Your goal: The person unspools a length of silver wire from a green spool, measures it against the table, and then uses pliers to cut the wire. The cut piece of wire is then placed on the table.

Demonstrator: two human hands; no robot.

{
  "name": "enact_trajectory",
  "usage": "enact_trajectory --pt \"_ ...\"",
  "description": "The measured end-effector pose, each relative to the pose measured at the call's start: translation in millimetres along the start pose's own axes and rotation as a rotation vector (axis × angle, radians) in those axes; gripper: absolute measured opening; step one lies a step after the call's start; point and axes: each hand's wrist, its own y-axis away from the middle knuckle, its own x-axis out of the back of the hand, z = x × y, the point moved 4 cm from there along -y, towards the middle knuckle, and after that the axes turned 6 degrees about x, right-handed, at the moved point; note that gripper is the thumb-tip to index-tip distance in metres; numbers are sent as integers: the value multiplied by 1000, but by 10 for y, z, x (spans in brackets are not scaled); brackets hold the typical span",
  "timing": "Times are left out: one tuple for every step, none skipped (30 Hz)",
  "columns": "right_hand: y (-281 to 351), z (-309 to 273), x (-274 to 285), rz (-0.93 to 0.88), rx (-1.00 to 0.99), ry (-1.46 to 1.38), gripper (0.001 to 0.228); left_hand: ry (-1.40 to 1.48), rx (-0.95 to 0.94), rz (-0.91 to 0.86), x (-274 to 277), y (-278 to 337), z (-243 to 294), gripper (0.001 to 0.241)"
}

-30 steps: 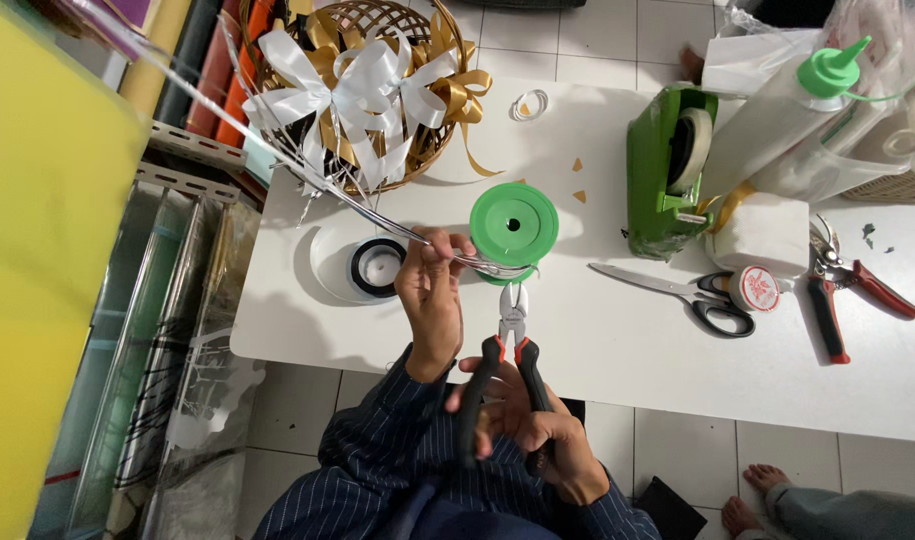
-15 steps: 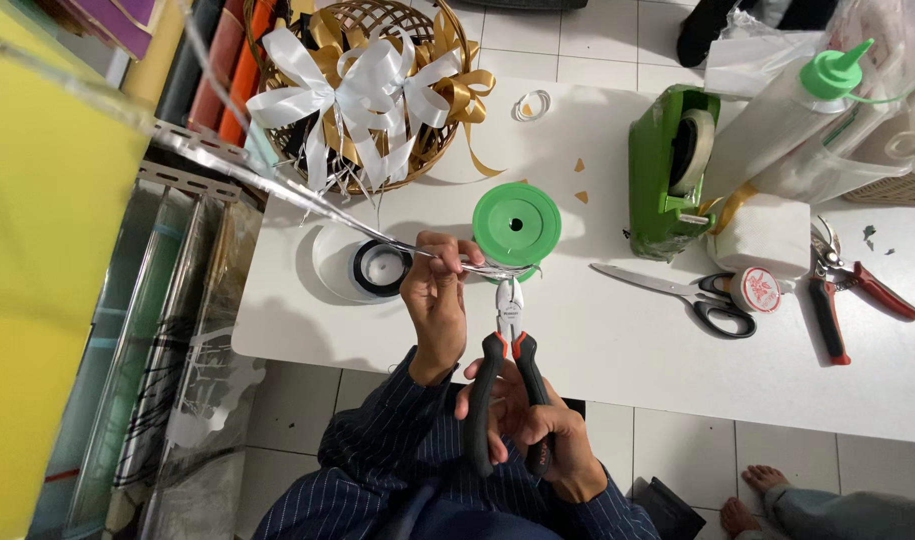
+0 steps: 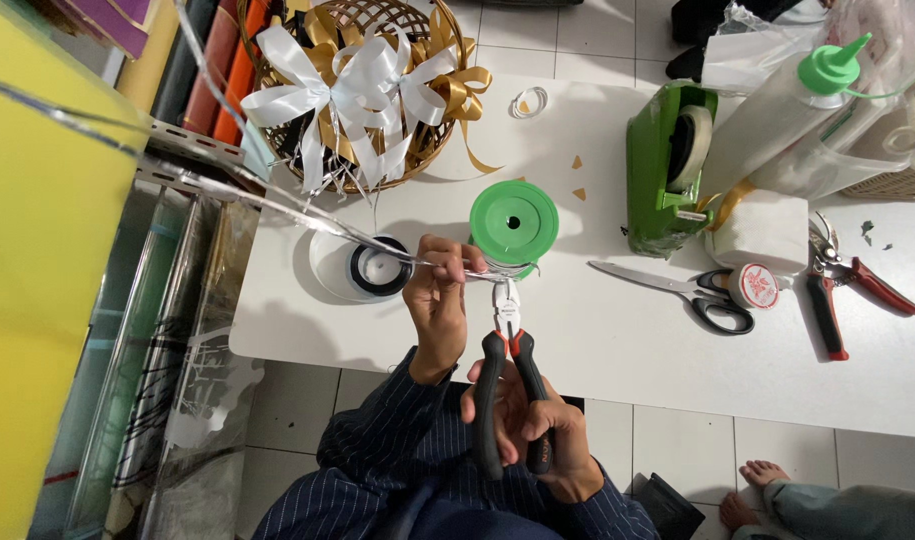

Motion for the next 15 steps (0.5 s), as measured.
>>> enact_trajectory --pt "2 11 0 -5 -2 -71 62 16 -2 -1 4 9 -17 21" --pt "1 20 -2 -11 -3 -142 56 32 -4 -2 8 14 -32 20" --pt "0 14 -36 -11 -1 -142 56 33 -4 -4 4 19 -42 20" --pt "0 7 -54 23 10 -127 56 47 -13 -5 2 28 -48 20" --pt "1 -1 -72 56 21 -111 55 62 -23 -5 1 36 -54 20" --pt "-20 11 -96 56 22 -111 55 62 -24 -6 -11 34 -44 20" --pt "-42 13 -154 -23 43 -188 57 59 -5 -5 -23 31 -40 19" --pt "-59 13 -209 -102 65 -265 59 57 14 -5 -36 31 -38 19" --pt "-28 14 -197 -102 66 -264 59 57 13 -5 -41 47 -51 19" --pt "-7 39 -160 -20 -9 -335 62 72 28 4 -45 50 -70 19" --pt "19 67 -129 61 -85 -406 66 86 42 14 -49 52 -87 20" --pt "12 67 -133 56 -87 -403 66 84 37 15 -46 52 -87 20" --pt "3 55 -131 56 -55 -369 65 112 61 17 -41 52 -100 20" --pt "5 48 -128 60 -22 -336 64 141 89 20 -38 64 -115 21" --pt "10 11 -58 58 -24 -335 64 140 87 21 -10 41 -100 21"
